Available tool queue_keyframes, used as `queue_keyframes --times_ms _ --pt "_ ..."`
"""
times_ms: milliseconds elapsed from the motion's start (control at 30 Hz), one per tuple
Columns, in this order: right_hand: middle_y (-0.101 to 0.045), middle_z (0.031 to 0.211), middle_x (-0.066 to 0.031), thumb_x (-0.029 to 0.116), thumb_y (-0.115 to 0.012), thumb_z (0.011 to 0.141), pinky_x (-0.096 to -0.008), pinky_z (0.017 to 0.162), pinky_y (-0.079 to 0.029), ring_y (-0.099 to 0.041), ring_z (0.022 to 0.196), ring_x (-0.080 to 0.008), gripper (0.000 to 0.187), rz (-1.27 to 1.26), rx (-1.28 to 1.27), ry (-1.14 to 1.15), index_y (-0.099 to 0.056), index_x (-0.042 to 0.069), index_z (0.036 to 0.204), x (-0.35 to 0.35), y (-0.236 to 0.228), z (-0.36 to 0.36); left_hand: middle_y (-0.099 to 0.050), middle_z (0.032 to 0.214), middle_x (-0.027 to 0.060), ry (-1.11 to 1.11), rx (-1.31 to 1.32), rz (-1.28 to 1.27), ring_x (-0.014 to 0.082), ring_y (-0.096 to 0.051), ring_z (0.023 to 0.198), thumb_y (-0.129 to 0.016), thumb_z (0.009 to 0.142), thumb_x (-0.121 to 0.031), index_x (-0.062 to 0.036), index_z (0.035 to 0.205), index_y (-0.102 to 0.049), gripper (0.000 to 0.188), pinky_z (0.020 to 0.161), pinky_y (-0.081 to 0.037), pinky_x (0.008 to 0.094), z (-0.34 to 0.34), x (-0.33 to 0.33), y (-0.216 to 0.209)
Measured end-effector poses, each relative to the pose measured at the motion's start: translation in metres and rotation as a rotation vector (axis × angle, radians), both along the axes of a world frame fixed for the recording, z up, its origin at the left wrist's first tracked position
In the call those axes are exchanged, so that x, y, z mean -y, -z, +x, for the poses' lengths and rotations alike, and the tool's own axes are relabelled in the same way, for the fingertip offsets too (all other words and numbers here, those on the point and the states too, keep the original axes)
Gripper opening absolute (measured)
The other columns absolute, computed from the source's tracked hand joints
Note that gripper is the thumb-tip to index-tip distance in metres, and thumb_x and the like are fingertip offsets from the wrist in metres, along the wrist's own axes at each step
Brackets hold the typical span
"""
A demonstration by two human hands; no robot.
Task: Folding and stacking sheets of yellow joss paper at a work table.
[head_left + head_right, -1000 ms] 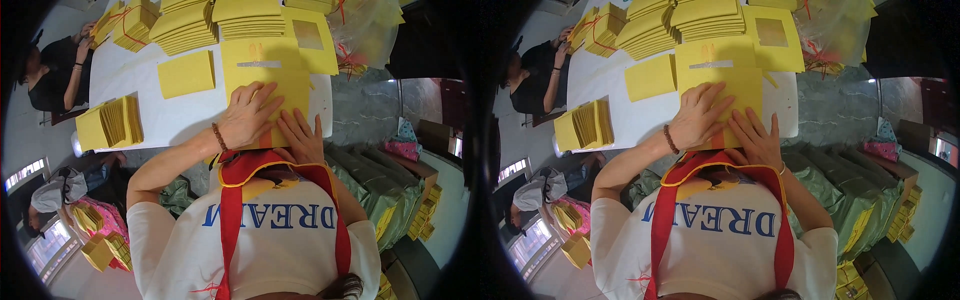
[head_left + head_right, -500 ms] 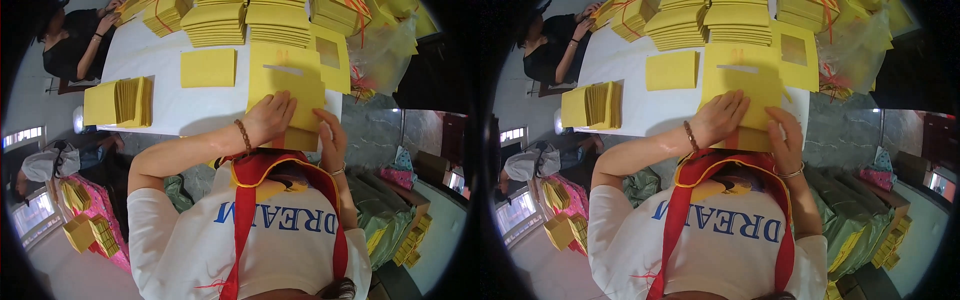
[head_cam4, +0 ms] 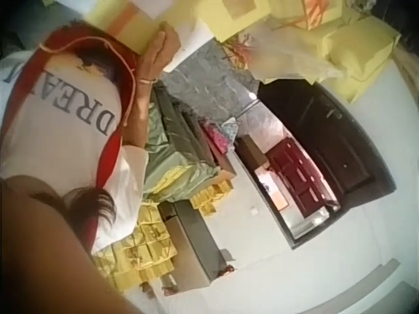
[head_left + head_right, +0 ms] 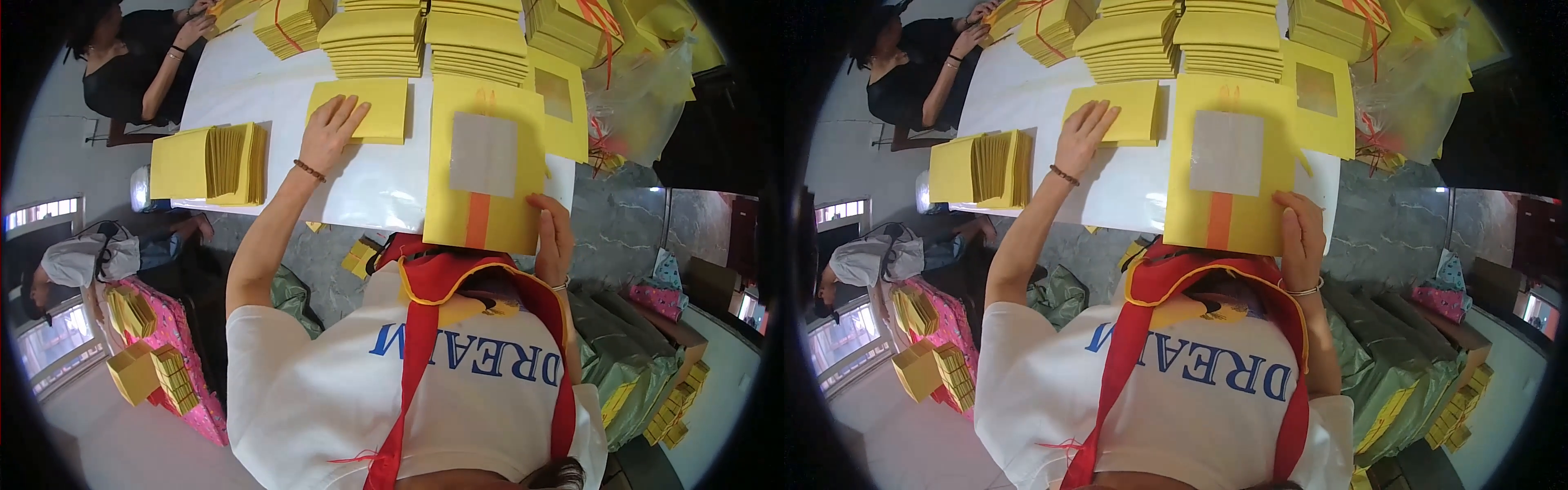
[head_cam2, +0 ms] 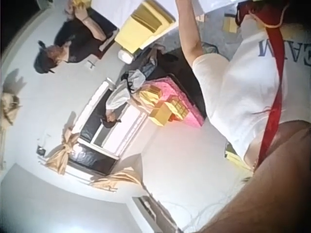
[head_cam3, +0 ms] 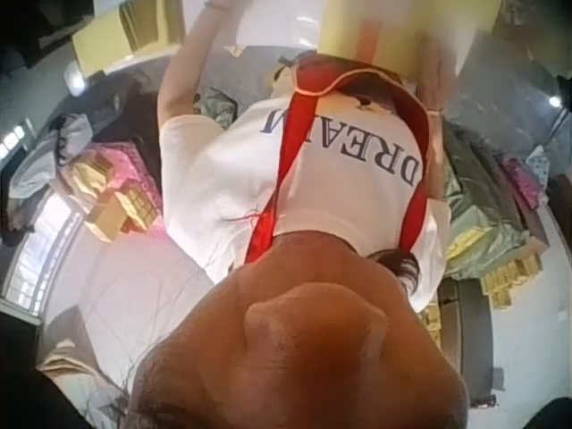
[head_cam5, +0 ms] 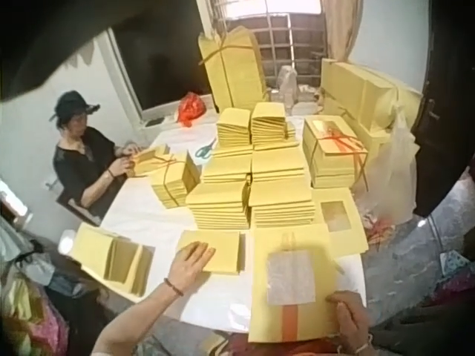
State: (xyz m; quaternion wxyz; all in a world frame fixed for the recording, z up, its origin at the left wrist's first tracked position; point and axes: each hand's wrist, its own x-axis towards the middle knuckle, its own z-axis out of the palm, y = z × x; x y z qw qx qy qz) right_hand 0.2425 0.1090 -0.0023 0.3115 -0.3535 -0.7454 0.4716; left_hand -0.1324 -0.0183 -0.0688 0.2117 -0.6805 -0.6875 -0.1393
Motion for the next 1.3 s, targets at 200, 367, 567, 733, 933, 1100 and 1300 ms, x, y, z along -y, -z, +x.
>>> queue_keyframes --times_ms 200,367,567,733,933,1100,1300 --pt "-0.060 0.104 -0.0116 0.010 -0.049 0.090 -0.0329 0.091 -0.039 -0.052 0.102 -0.0244 0.020 0.121 0.065 0.007 -0.062 0.001 0.102 0.000 0.002 -0.003 -0.049 0.127 0.0122 0.022 0.057 -0.180 0.0304 -0.046 0.114 -0.067 0.068 -0.008 -0.0153 0.132 -0.044 0.068 0.095 -0.038 0.0429 -0.009 -0.003 0.025" --pt "-0.060 0.103 -0.0102 0.011 -0.051 0.089 -0.0330 0.090 -0.039 -0.051 0.102 -0.0235 0.019 0.160 0.084 0.001 -0.062 0.002 0.102 0.000 0.000 -0.007 -0.048 0.127 0.0127 -0.009 0.044 -0.211 0.0304 -0.046 0.114 -0.069 0.068 -0.008 -0.0156 0.133 -0.043 0.071 0.095 -0.038 0.0422 -0.011 -0.005 0.030" --pt "-0.061 0.101 -0.0089 0.007 -0.054 0.087 -0.0320 0.088 -0.039 -0.051 0.100 -0.0227 0.018 0.185 0.094 0.005 -0.062 0.002 0.101 -0.001 0.004 -0.008 -0.043 0.132 0.0137 -0.047 0.076 -0.275 0.0305 -0.044 0.116 -0.067 0.069 -0.008 -0.0155 0.135 -0.040 0.072 0.095 -0.038 0.0422 -0.005 -0.005 0.032" --pt "-0.061 0.100 -0.0085 0.006 -0.055 0.085 -0.0324 0.088 -0.039 -0.051 0.097 -0.0225 0.017 0.174 0.099 0.006 -0.062 0.003 0.101 0.000 0.005 -0.009 -0.032 0.141 0.0178 -0.176 0.103 -0.458 0.0347 -0.034 0.125 -0.063 0.075 -0.022 -0.0144 0.139 -0.033 0.072 0.102 -0.030 0.0459 -0.004 -0.007 0.045" --pt "-0.061 0.098 -0.0088 0.005 -0.058 0.082 -0.0339 0.090 -0.038 -0.051 0.099 -0.0239 0.020 0.203 0.091 0.012 -0.062 0.003 0.101 0.000 0.010 -0.006 -0.017 0.148 0.0209 -0.264 0.335 -0.524 0.0381 -0.018 0.135 -0.044 0.089 -0.046 -0.0132 0.144 -0.022 0.067 0.109 -0.012 0.0489 0.011 -0.010 0.053" --pt "-0.061 0.100 -0.0092 0.007 -0.059 0.081 -0.0351 0.091 -0.036 -0.052 0.101 -0.0256 0.020 0.254 0.126 -0.025 -0.062 0.004 0.101 -0.002 0.010 -0.005 -0.020 0.147 0.0214 -0.331 0.152 -0.398 0.0377 -0.021 0.134 -0.040 0.091 -0.050 -0.0110 0.143 -0.025 0.067 0.108 -0.016 0.0505 0.017 -0.009 0.062" --pt "-0.061 0.101 -0.0092 0.010 -0.060 0.081 -0.0360 0.090 -0.037 -0.051 0.099 -0.0270 0.022 0.305 0.135 -0.081 -0.062 0.005 0.103 -0.007 0.004 -0.005 -0.025 0.145 0.0213 -0.284 0.124 -0.373 0.0373 -0.023 0.133 -0.041 0.091 -0.051 -0.0109 0.141 -0.029 0.066 0.106 -0.017 0.0515 0.009 -0.011 0.058"
